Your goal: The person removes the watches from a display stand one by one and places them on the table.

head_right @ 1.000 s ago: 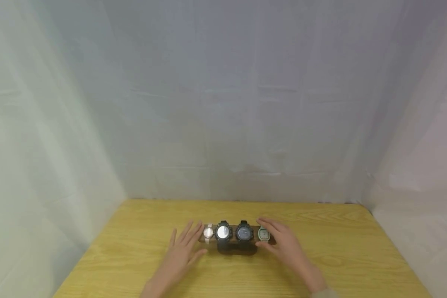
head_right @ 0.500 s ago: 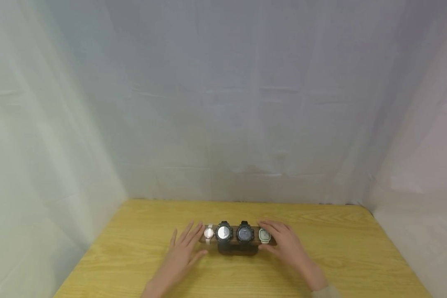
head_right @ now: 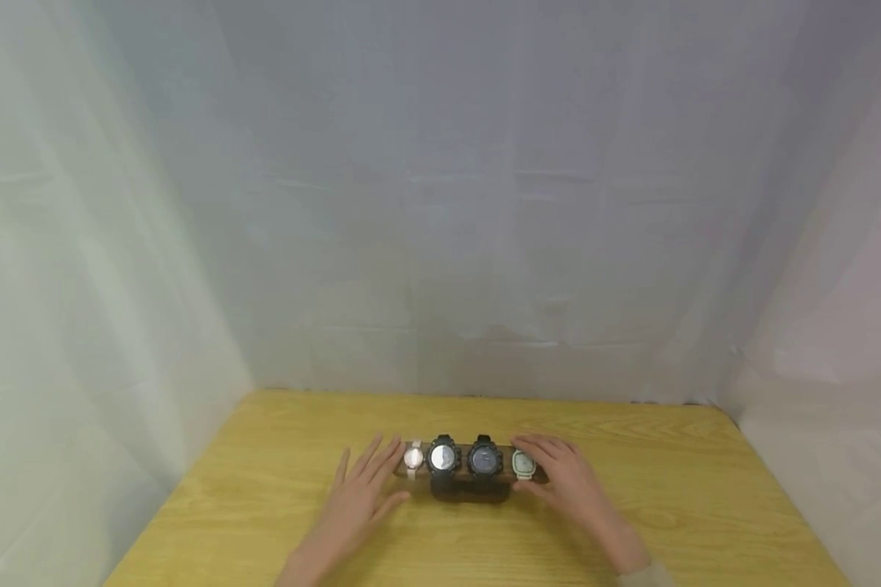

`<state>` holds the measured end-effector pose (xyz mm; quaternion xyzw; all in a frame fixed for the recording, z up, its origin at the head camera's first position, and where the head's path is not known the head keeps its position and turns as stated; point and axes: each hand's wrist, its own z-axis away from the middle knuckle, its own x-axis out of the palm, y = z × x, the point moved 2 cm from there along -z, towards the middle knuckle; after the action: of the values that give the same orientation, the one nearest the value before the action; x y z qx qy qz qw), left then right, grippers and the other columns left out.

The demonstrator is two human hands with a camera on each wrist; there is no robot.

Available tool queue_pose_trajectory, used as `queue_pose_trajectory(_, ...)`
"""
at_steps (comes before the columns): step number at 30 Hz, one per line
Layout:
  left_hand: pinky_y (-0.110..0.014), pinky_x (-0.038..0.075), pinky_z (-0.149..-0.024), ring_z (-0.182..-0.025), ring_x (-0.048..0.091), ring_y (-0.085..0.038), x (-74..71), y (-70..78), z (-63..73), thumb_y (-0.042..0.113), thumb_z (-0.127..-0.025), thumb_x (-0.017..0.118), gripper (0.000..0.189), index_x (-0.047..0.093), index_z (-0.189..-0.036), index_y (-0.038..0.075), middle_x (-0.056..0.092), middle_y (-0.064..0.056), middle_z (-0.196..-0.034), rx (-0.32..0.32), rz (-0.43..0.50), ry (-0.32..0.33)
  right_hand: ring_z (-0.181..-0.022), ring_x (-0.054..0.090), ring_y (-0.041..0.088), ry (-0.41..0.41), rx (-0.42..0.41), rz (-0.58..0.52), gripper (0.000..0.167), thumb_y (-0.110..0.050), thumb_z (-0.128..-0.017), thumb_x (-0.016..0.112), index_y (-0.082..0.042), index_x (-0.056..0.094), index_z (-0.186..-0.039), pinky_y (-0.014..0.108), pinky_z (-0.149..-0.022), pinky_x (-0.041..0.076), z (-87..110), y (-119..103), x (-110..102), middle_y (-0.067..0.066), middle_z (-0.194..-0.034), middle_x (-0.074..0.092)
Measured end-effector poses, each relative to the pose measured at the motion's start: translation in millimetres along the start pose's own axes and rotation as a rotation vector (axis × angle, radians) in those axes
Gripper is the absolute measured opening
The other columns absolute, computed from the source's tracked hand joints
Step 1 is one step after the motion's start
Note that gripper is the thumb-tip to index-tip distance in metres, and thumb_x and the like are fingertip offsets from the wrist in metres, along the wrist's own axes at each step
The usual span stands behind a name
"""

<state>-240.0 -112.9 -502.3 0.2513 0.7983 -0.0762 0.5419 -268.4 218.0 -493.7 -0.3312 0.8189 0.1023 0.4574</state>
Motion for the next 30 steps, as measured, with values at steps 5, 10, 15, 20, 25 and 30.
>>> queue_pose_trajectory(5,-0.067,0.016,-0.119,-0.151,0.029,-0.034,-0.8,-0.2,-0.3,0.043,-0.098,0.061,0.068,0.041,-0.155,0.011,0.039,-0.006,-0.161,0.0,-0.005,-0.012,-0.113,0.065,0.034,0.013,-0.007,0.005,0.07,-0.029,-0.071,0.09,-0.01,0.066,-0.134,0.061,-0.093,0.054,1.9,1,-6,0.01,-0.126,0.07)
queue_pose_trajectory(10,-0.067,0.016,-0.119,-0.15,0.031,-0.034,-2.7,-0.4,0.4,0.044,-0.098,0.061,0.068,0.042,-0.155,0.01,0.04,-0.006,-0.16,0.011,0.002,0.001,-0.112,0.065,0.035,0.021,-0.023,0.01,0.071,-0.027,-0.07,0.091,-0.008,0.065,-0.134,0.061,-0.093,0.054,5.7,4,-11,0.011,-0.126,0.07)
queue_pose_trajectory(15,-0.067,0.015,-0.119,-0.15,0.03,-0.033,-2.2,-0.4,1.2,0.052,-0.101,0.051,0.068,0.042,-0.155,0.011,0.04,-0.006,-0.16,0.009,0.009,-0.004,-0.112,0.065,0.034,0.013,-0.012,0.026,0.071,-0.028,-0.071,0.09,-0.009,0.065,-0.134,0.06,-0.092,0.054,10.9,9,-15,0.01,-0.126,0.07)
queue_pose_trajectory(20,-0.067,0.016,-0.119,-0.15,0.03,-0.033,-1.9,0.1,1.0,0.056,-0.101,0.046,0.069,0.042,-0.155,0.012,0.038,-0.005,-0.161,0.006,0.013,-0.01,-0.112,0.065,0.035,0.003,0.012,0.03,0.07,-0.028,-0.071,0.09,-0.008,0.065,-0.134,0.06,-0.09,0.055,16.4,16,-18,0.01,-0.125,0.07)
queue_pose_trajectory(25,-0.068,0.015,-0.119,-0.151,0.03,-0.033,-1.3,0.3,1.0,0.043,-0.098,0.062,0.069,0.041,-0.155,0.011,0.039,-0.006,-0.161,-0.007,0.043,-0.01,-0.107,0.068,0.033,0.033,0.011,0.009,0.068,-0.022,-0.07,0.092,-0.006,0.066,-0.131,0.056,-0.089,0.057,22.3,24,-24,0.012,-0.122,0.072)
queue_pose_trajectory(30,-0.067,0.014,-0.119,-0.151,0.028,-0.032,-2.0,0.3,0.7,0.043,-0.098,0.062,0.069,0.041,-0.155,0.011,0.039,-0.007,-0.161,-0.027,0.057,-0.018,-0.101,0.071,0.03,0.082,-0.005,0.017,0.068,-0.019,-0.068,0.093,-0.006,0.067,-0.129,0.049,-0.084,0.06,24.7,31,-33,0.01,-0.116,0.074)
